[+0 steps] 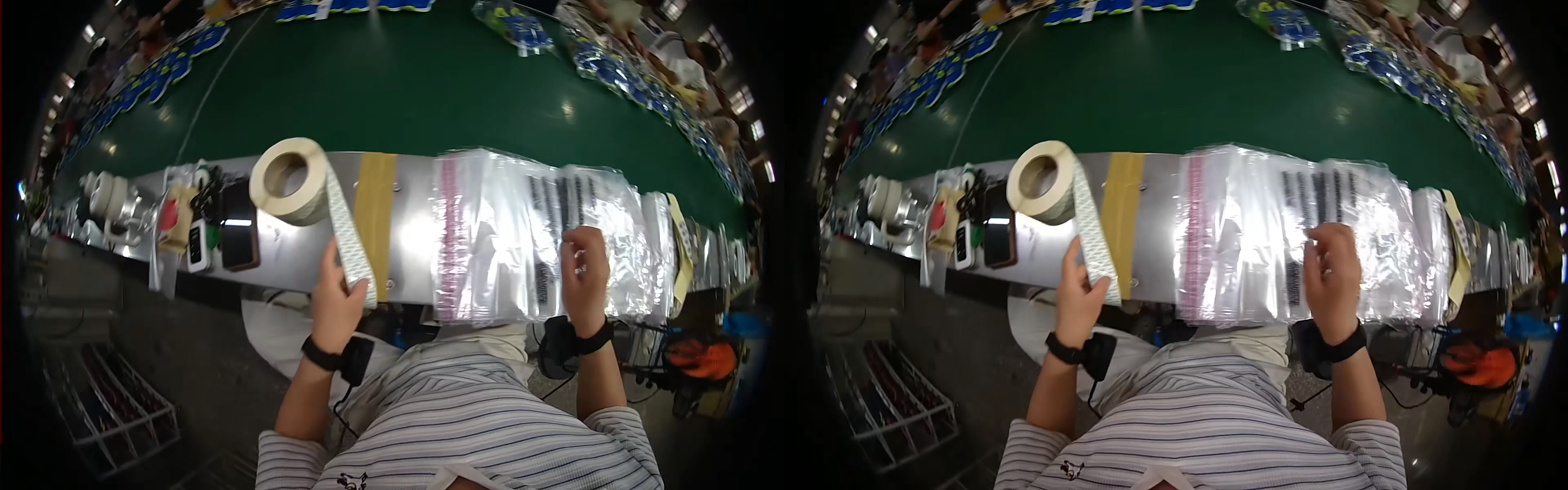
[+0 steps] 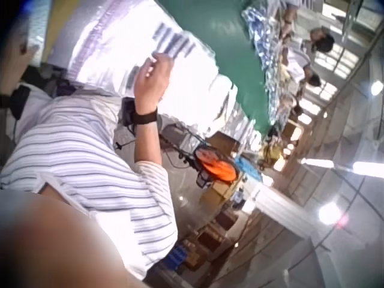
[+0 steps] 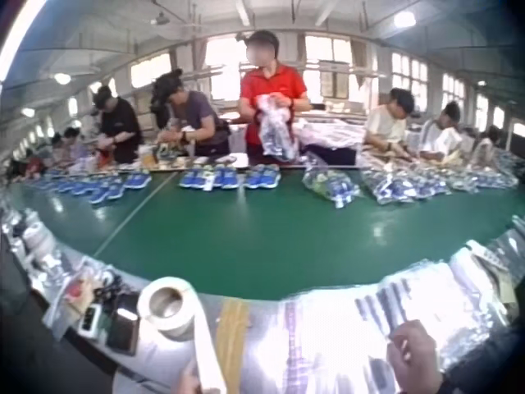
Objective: The person applies adhesive labels to a stack of clear plastic bags on a factory table. They peel individual labels from a roll and press them onto the bags, then move the labeled bags to a growing pile. Other workers are visible in the background handling shoes.
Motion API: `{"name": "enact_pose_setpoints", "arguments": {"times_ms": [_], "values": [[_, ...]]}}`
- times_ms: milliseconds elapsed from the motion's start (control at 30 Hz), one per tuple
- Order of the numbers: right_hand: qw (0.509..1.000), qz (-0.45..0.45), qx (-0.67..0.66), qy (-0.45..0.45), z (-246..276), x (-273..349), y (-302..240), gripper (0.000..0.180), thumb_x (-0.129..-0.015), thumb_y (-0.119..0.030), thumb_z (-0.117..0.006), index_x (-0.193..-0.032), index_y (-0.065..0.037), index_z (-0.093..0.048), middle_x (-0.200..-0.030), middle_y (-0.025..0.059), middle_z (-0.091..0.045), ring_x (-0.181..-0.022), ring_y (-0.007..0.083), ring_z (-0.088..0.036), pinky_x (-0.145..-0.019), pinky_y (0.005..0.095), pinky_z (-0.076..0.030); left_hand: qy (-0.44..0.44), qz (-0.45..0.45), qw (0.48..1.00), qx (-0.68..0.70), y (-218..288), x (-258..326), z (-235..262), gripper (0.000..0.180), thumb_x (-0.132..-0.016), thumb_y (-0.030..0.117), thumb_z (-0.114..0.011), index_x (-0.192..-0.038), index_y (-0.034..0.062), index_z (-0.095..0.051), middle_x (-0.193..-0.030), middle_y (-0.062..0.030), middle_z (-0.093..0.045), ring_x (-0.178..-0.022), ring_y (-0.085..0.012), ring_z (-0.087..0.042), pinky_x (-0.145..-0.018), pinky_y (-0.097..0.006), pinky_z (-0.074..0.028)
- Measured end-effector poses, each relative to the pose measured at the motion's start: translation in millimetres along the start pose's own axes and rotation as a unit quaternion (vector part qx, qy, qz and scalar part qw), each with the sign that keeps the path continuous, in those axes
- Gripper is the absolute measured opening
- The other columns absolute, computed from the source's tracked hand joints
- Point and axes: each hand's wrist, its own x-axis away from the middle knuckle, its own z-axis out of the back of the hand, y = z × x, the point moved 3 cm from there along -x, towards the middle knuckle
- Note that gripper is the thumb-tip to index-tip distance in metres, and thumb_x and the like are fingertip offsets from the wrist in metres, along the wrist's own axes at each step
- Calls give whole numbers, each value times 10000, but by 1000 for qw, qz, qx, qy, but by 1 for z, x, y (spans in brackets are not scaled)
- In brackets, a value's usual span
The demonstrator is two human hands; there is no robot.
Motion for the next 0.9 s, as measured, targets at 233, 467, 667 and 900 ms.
{"name": "enact_pose_setpoints", "arguments": {"times_ms": [233,467,667,900], "values": [[800,-49,-371,-468,-137,12,-99,251,-921,-156,-602,-1090,28,-576,-928,118,-633,-816,185,-610,-728,300,-490,16,23,928,371,26,-5,-17,672,-879,-77,-523,-1445,-6,-168,-1164,-170,-571,-1012,-178,-598,-840,-297,-510],[695,-205,-406,-556,-125,21,-80,138,-961,-140,-553,-986,-8,-582,-798,-36,-540,-716,26,-458,-629,203,-413,89,14,932,350,32,-34,-11,647,-884,-55,-529,-1425,-24,-175,-1145,-159,-552,-988,-160,-586,-833,-274,-510],[758,-226,-412,-453,-111,17,-55,162,-953,-160,-561,-976,-6,-607,-772,5,-587,-690,48,-511,-603,236,-448,213,-271,917,-198,71,-8,-12,517,-757,9,-679,-1233,38,-482,-1021,-132,-568,-861,-290,-582,-738,-388,-492],[836,-101,-336,-422,-125,5,-72,233,-941,-261,-605,-1004,-39,-640,-751,50,-621,-693,99,-547,-658,277,-473,5,-221,969,-111,97,37,-33,194,-925,181,-612,-1068,52,-632,-1047,-155,-676,-841,-281,-662,-740,-393,-514]]}}
